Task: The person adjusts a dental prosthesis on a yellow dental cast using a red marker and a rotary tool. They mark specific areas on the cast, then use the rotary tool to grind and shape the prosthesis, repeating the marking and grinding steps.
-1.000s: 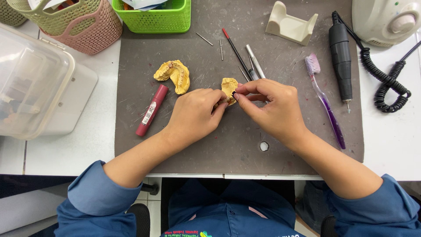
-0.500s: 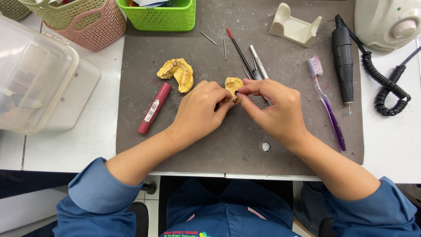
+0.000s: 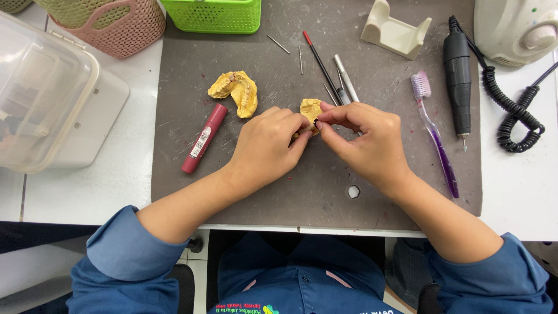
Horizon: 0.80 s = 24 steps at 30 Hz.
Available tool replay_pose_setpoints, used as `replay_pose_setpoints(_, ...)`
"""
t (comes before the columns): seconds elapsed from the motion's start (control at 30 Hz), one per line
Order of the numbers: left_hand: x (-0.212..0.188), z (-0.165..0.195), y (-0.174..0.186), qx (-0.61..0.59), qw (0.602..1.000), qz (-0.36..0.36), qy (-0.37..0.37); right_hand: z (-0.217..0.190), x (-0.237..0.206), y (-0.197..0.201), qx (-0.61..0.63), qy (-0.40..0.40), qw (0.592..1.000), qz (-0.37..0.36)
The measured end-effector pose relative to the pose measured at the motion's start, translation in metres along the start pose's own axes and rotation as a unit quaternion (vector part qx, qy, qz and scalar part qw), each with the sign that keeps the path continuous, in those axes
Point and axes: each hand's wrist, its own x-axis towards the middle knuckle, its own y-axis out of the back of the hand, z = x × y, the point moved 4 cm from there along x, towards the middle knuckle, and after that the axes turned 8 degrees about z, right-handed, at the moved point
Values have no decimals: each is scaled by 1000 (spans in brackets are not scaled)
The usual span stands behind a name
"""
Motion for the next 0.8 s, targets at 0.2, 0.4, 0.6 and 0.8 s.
replay_pose_setpoints(0.2,-1,0,0,2,1000,1,-1,-1,0,0,-35,2,999,3)
replay_pose_setpoints(0.4,-1,1,-1,17,1000,6,-19,-3,0,-2,-56,33,998,6)
replay_pose_setpoints(0.6,-3,3,-2,40,998,11,-45,-6,0,-2,-68,54,996,-2)
replay_pose_setpoints(0.8,-4,5,-4,55,997,12,-44,-12,0,2,-63,54,996,-35)
